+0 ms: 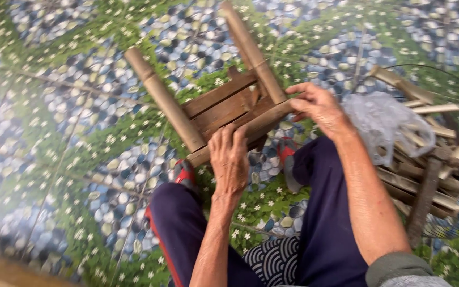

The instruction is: The person assembles a small bamboo stool by hand, fitting legs and crossbars into place. They repeatedly adjust and test the fit of the joints without using tools.

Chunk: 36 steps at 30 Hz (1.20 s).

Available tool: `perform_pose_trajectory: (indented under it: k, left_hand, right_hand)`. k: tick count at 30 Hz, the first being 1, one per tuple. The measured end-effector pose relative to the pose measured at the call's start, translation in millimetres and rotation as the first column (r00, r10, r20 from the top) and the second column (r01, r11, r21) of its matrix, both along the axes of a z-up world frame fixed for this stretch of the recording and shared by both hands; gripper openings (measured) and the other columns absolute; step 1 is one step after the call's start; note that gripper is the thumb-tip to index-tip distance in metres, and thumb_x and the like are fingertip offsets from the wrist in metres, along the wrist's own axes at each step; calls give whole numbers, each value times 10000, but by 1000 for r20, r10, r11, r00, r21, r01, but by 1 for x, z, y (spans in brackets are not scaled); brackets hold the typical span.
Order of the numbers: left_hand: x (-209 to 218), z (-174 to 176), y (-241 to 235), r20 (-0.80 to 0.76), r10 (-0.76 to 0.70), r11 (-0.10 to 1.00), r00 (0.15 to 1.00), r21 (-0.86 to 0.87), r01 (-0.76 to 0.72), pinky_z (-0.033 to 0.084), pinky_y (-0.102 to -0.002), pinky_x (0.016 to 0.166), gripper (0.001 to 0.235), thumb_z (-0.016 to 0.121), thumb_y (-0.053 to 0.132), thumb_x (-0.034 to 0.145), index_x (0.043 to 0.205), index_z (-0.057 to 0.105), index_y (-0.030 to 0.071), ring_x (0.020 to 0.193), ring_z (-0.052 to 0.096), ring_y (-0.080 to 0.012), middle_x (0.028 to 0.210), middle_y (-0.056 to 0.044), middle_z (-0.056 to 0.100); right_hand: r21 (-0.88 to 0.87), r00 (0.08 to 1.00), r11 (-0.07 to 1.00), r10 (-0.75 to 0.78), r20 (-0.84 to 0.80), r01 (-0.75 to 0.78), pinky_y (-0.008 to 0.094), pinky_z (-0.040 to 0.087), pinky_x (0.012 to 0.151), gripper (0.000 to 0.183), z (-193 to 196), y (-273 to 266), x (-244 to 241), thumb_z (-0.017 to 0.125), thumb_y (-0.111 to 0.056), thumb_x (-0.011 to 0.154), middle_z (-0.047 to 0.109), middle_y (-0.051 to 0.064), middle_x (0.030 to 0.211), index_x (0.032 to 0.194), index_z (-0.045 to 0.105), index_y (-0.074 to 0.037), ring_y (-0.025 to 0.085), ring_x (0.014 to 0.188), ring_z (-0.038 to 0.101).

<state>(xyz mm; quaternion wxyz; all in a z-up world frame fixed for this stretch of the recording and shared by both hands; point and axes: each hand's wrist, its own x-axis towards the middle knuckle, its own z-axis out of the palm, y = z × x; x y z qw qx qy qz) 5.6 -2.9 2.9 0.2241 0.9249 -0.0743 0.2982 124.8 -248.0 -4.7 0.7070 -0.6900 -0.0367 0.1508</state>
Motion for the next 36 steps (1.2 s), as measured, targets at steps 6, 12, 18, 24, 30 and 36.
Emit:
perform_pose_trajectory:
  k: [6, 12, 18, 24, 30, 36]
  left_hand:
    - [1, -7, -3, -3, 8, 999, 1000, -47, -8, 450, -419, 984, 352, 768, 21, 880, 1186, 619, 112, 1099, 569, -299, 1148, -112, 580]
    - [0, -6, -1, -5, 10, 1000, 1000, -15, -10, 438, -432, 1032, 310, 733, 85, 923, 1197, 593, 128, 1111, 565, -295, 1156, -93, 549]
    - [-1, -2, -1, 9, 11, 1000, 1000, -10, -11, 438, -445, 1035, 339, 761, 112, 914, 1214, 603, 129, 1170, 559, -311, 1185, -101, 556]
    - [-1, -4, -4, 200, 6, 997, 980, -74, 9, 478, -488, 1033, 285, 725, 144, 968, 1245, 664, 112, 1260, 559, -387, 1249, -138, 588]
    - [-6, -9, -9, 265, -30, 997, 964, -59, 47, 532, -465, 969, 276, 751, 190, 964, 1235, 716, 151, 1198, 627, -375, 1179, -116, 642]
    - [-12, -10, -17, 352, -124, 980, 928, -106, 171, 594, -399, 738, 165, 774, 247, 937, 1060, 763, 138, 841, 675, -276, 881, -58, 642]
  right_hand:
    - [-71, 1000, 997, -11, 15, 12, 336, 639, 701, 405, 17, 4, -6, 732, -179, 988, 668, 90, 997, 1344, 607, -33, 175, 849, 704]
    - [-91, 999, 996, -11, 39, 15, 350, 635, 697, 382, 4, -1, 1, 697, -217, 1043, 680, 114, 999, 1357, 598, -23, 213, 860, 716]
    - [-94, 995, 993, -65, 72, 71, 360, 633, 662, 326, -5, -1, 3, 651, -263, 1088, 693, 124, 969, 1311, 625, -28, 221, 806, 713]
    - [-103, 983, 983, -142, 117, 154, 343, 632, 647, 362, -33, -5, 12, 648, -380, 1085, 651, 85, 911, 1227, 673, -48, 225, 811, 726]
    - [-117, 962, 964, -217, 163, 237, 365, 629, 708, 457, -5, 17, 1, 607, -491, 1076, 680, 144, 990, 1207, 708, -66, 200, 880, 680]
    - [-71, 929, 931, -346, 134, 358, 331, 611, 775, 539, -2, 21, 4, 548, -587, 1065, 682, 107, 1026, 1207, 718, -96, 168, 918, 674]
